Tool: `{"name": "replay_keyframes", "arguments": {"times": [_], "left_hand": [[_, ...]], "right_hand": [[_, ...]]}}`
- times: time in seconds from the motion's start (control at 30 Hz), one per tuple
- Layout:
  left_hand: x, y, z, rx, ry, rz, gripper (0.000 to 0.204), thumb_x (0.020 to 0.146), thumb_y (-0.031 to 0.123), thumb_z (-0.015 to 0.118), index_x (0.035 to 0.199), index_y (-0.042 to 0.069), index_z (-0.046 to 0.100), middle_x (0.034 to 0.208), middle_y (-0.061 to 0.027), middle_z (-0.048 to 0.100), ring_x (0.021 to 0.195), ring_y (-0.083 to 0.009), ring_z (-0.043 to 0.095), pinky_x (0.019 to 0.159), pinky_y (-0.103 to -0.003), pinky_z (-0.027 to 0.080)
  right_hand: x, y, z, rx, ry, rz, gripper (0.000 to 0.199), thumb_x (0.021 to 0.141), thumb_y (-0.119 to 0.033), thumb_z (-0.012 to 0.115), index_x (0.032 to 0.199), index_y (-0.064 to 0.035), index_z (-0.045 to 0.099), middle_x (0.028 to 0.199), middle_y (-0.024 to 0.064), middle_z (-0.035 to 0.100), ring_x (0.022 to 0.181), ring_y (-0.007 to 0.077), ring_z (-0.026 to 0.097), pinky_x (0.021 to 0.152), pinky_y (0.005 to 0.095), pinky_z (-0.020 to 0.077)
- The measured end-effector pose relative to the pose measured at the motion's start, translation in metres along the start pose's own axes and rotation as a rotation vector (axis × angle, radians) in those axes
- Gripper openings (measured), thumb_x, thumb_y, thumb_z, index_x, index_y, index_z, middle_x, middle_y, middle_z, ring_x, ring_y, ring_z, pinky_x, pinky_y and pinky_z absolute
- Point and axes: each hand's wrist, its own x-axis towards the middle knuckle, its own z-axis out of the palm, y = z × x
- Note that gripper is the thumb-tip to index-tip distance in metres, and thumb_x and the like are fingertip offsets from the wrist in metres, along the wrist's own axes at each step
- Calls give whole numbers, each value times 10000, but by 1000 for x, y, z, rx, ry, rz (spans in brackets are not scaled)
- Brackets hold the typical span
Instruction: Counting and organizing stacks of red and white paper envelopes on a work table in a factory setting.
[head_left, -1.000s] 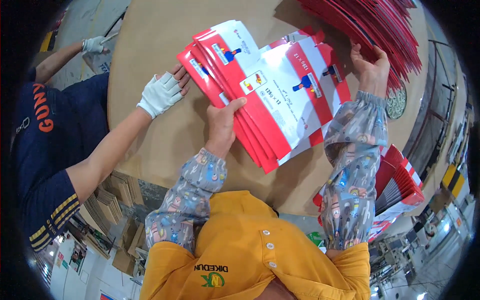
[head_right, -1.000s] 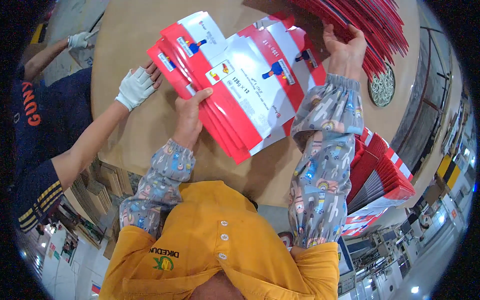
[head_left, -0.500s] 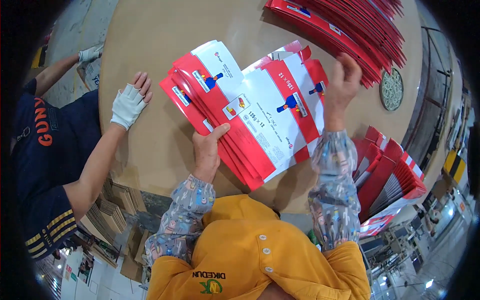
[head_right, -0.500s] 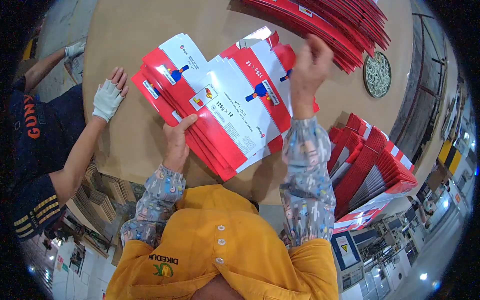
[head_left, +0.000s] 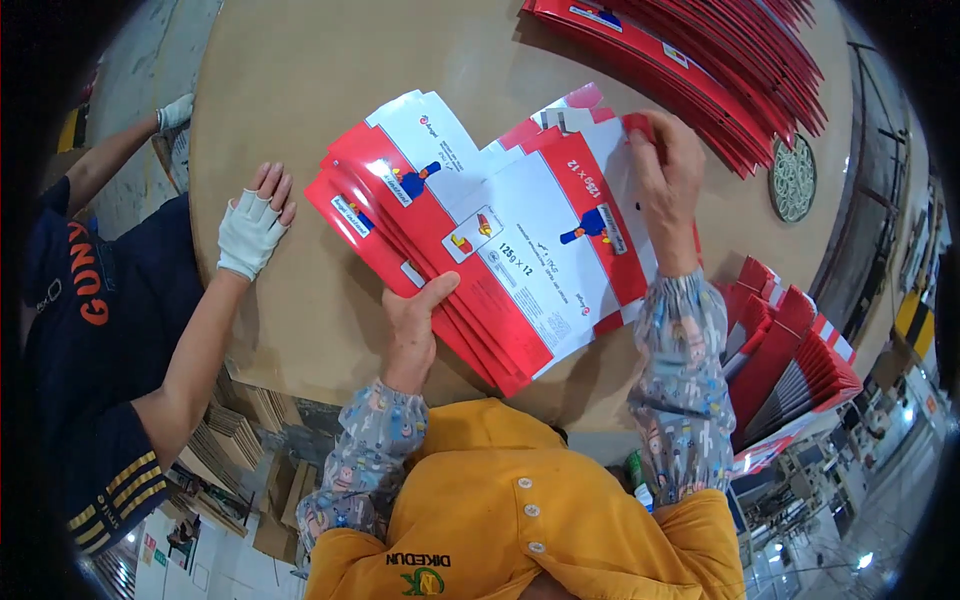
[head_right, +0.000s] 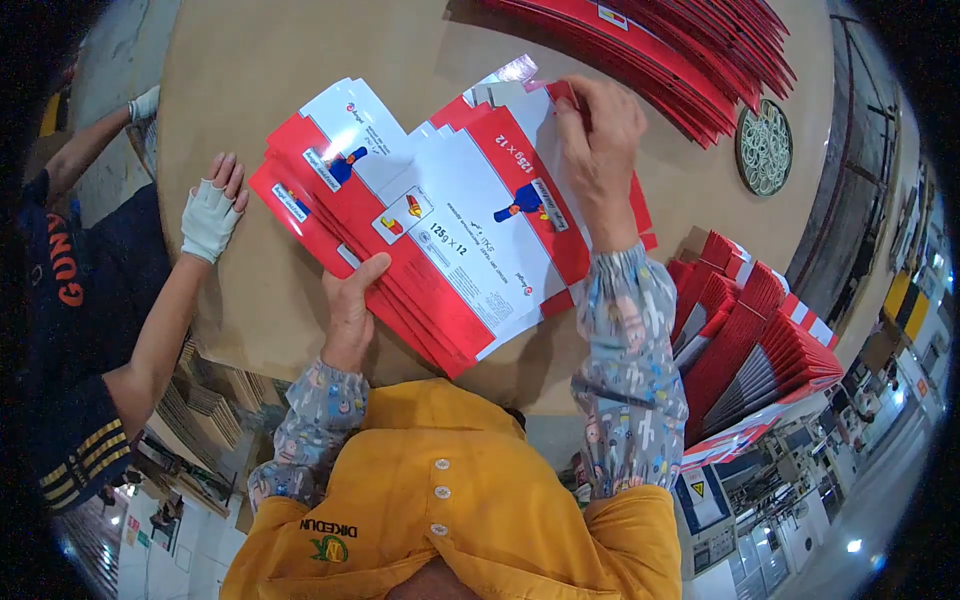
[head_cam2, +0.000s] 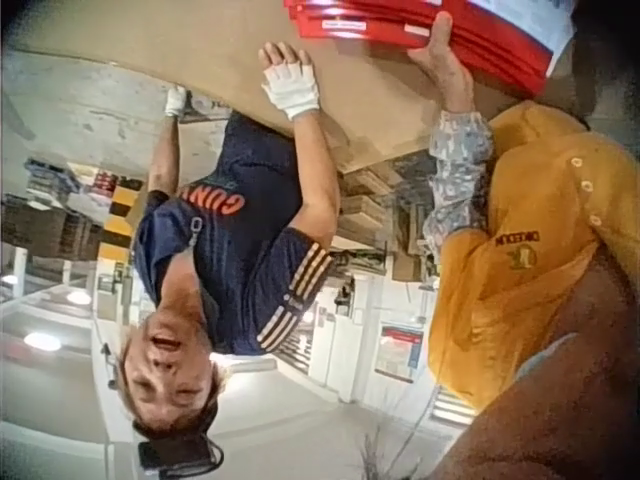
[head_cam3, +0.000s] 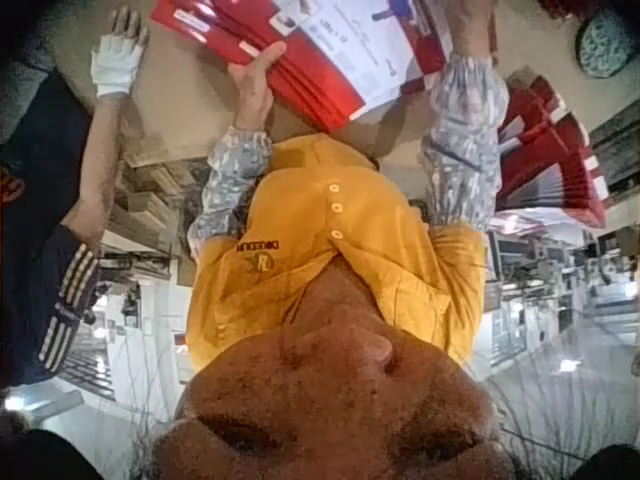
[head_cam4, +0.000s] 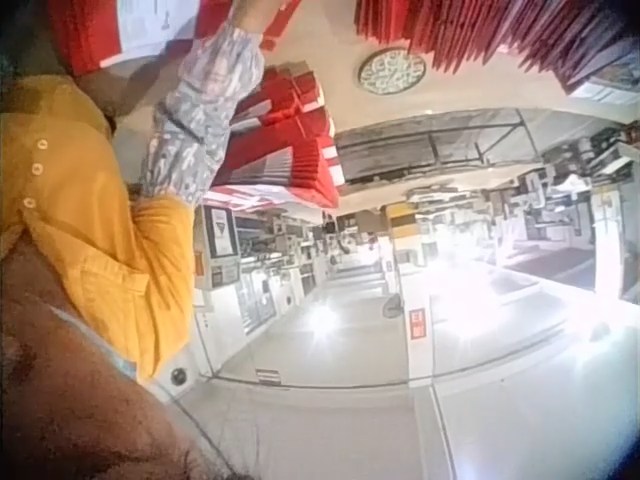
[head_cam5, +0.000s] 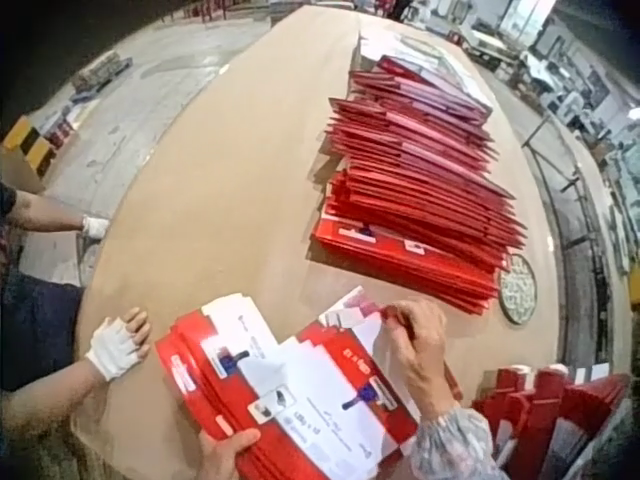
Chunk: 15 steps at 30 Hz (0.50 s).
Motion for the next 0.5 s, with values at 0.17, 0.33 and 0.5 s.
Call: {"name": "replay_keyframes", "arguments": {"times": [0.17, 0.33, 0.5], "left_hand": [[-7, -7, -5, 692, 195, 443, 1006, 669, 108, 828, 1397, -6, 143, 1312, -182, 366, 1193, -288, 438, 994, -385, 403], [-6, 0, 3, 1150, 352, 768, 1039, 636, 213, 847, 1427, 52, 194, 1379, -249, 268, 1246, -348, 375, 1053, -517, 276], [4, -11, -6, 1802, -272, 1093, 586, 740, 174, 710, 1296, 224, 533, 1435, -66, 378, 1339, -328, 308, 1116, -562, 74]], "right_hand": [[-9, -71, -53, 214, 18, 60, 129, 847, 16, 581, 964, -4, 633, 883, 87, 597, 800, 179, 582, 685, 271, 467], [-26, -104, -95, 433, -333, 310, 159, 858, -26, 591, 1008, 5, 635, 966, 101, 613, 828, 187, 608, 721, 273, 471], [-17, -81, -83, 993, -747, 660, 273, 958, -197, 476, 1081, 8, 609, 973, 98, 640, 888, 166, 622, 768, 290, 501]]}}
